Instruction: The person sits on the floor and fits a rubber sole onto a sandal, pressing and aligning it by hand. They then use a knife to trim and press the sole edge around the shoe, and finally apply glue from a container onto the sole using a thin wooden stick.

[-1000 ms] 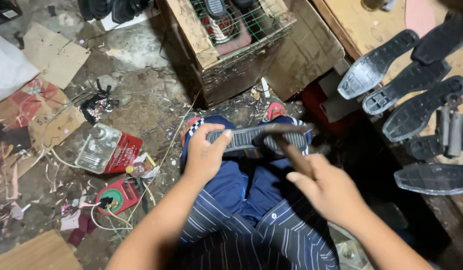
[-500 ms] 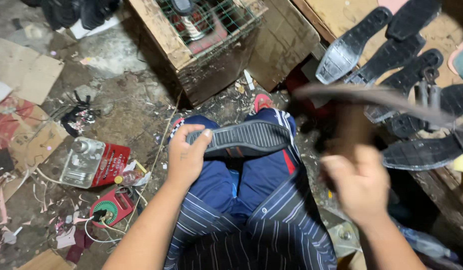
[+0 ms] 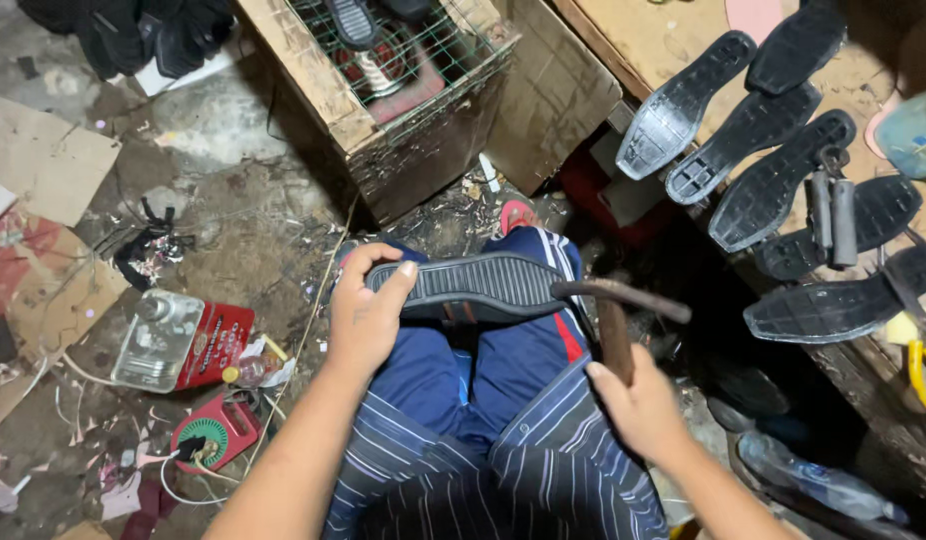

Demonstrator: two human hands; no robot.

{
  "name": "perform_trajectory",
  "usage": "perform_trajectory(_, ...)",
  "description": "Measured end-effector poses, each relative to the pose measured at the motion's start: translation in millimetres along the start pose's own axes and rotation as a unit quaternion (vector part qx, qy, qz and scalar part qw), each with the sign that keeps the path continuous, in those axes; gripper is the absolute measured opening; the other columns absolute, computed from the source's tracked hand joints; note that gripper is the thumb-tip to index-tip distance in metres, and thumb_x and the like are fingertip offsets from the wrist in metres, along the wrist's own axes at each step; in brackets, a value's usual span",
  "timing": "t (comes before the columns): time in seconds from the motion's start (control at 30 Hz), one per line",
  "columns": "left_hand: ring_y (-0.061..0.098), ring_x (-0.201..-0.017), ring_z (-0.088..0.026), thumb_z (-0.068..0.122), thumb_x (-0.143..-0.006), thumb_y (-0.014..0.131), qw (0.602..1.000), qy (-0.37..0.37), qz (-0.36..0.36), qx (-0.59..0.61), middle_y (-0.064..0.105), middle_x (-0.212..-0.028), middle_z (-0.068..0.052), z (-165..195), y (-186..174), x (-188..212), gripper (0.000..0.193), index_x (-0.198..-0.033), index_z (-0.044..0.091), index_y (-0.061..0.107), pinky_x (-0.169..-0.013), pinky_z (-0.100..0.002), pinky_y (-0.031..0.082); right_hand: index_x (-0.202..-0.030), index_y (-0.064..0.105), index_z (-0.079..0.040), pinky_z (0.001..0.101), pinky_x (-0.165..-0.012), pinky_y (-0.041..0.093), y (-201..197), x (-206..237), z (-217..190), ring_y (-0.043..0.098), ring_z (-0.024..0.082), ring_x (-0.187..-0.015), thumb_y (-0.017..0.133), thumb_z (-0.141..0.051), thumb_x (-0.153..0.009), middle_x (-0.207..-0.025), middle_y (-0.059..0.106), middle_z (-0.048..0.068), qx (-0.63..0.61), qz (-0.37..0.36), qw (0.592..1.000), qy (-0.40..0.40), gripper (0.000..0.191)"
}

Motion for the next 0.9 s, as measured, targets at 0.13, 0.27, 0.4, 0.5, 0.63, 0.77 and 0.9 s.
perform_trajectory(0.13, 0.061, -0.098, -0.012, 0.017, -0.081, 0.08, 0.992, 0.011, -0.122, 0.013, 0.065, -0.106, -0.001, 10.5, -7.2, 14.3, 0.047, -0.121, 0.007, 0.059, -0.09, -0.028, 0.051, -0.099, 0.062, 0.001, 0.0377, -0.062, 0.051, -13.6, 7.5, 13.9, 0.064, 0.024, -0.066, 0.067, -0.031, -0.093, -0.078, 0.067, 0.019, -0.081, -0.1, 0.972, 0.198, 0.033)
perform_trajectory(0.27, 0.061, -0.11, -0.016, 0.011, -0.074, 0.089, 0.989, 0.085, -0.118, -0.029, 0.062, -0.115, -0.005, 17.4, -13.2, 23.5, 0.061, -0.128, 0.004, 0.06, -0.099, -0.03, 0.047, -0.11, 0.064, 0.005, 0.0406, -0.065, 0.054, -49.3, -3.2, -80.3, 0.064, 0.025, -0.072, 0.066, -0.035, -0.097, -0.086, 0.067, 0.017, -0.314, -0.038, 0.948, 0.05, 0.042)
perform_trajectory(0.4, 0.063, -0.11, -0.016, 0.01, -0.074, 0.089, 0.992, 0.059, -0.108, 0.004, 0.064, -0.117, -0.005, 6.6, -13.6, 25.6, 0.062, -0.129, 0.004, 0.06, -0.1, -0.03, 0.049, -0.124, 0.053, 0.003, 0.0436, -0.081, 0.058, -30.7, -22.7, -171.2, 0.067, 0.026, -0.092, 0.059, -0.041, -0.106, -0.101, 0.064, 0.017, -0.508, -0.141, 0.77, -0.359, 0.048)
perform_trajectory(0.5, 0.062, -0.111, -0.014, 0.009, -0.075, 0.088, 0.991, 0.062, -0.112, 0.024, 0.064, -0.117, -0.004, 4.2, -13.4, 22.4, 0.062, -0.13, 0.004, 0.06, -0.1, -0.029, 0.049, -0.115, 0.066, -0.002, 0.0448, -0.074, 0.053, 55.4, -29.7, -153.5, 0.07, 0.039, -0.089, 0.073, -0.035, -0.09, -0.102, 0.07, 0.019, 0.051, -0.172, 0.982, -0.058, 0.042)
perform_trajectory(0.63, 0.063, -0.105, -0.012, 0.008, -0.076, 0.087, 0.987, -0.004, -0.141, 0.073, 0.066, -0.114, -0.003, -2.4, -11.0, 17.1, 0.064, -0.132, 0.004, 0.058, -0.095, -0.028, 0.052, -0.108, 0.066, -0.001, 0.0384, -0.07, 0.057, 51.9, -7.3, -116.0, 0.07, 0.023, -0.074, 0.069, -0.026, -0.091, -0.083, 0.071, 0.017, -0.168, -0.181, 0.968, 0.047, 0.03)
perform_trajectory(0.77, 0.066, -0.108, -0.013, 0.007, -0.076, 0.086, 0.977, -0.035, -0.167, 0.131, 0.069, -0.117, -0.004, 1.2, -18.7, 13.7, 0.063, -0.133, 0.001, 0.059, -0.098, -0.03, 0.054, -0.115, 0.061, 0.005, 0.0352, -0.082, 0.058, -7.3, 10.3, -101.5, 0.07, 0.02, -0.092, 0.067, -0.012, -0.091, -0.1, 0.069, 0.012, -0.354, -0.118, 0.922, -0.106, 0.03)
perform_trajectory(0.9, 0.066, -0.106, -0.012, 0.02, -0.084, 0.078, 0.963, -0.008, -0.185, 0.195, 0.07, -0.114, -0.004, 7.2, -31.1, 3.0, 0.051, -0.128, 0.003, 0.06, -0.097, -0.029, 0.053, -0.118, 0.058, 0.001, 0.0328, -0.078, 0.057, -37.6, -0.9, -107.5, 0.064, 0.015, -0.084, 0.056, -0.011, -0.095, -0.094, 0.066, 0.008, -0.437, -0.054, 0.898, -0.002, 0.026)
Point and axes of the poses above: each hand's wrist, its own x-axis away from the middle knuckle, its own y-axis out of the palm, z = x × y, the point moved 7 cm from there along -x, towards the middle knuckle
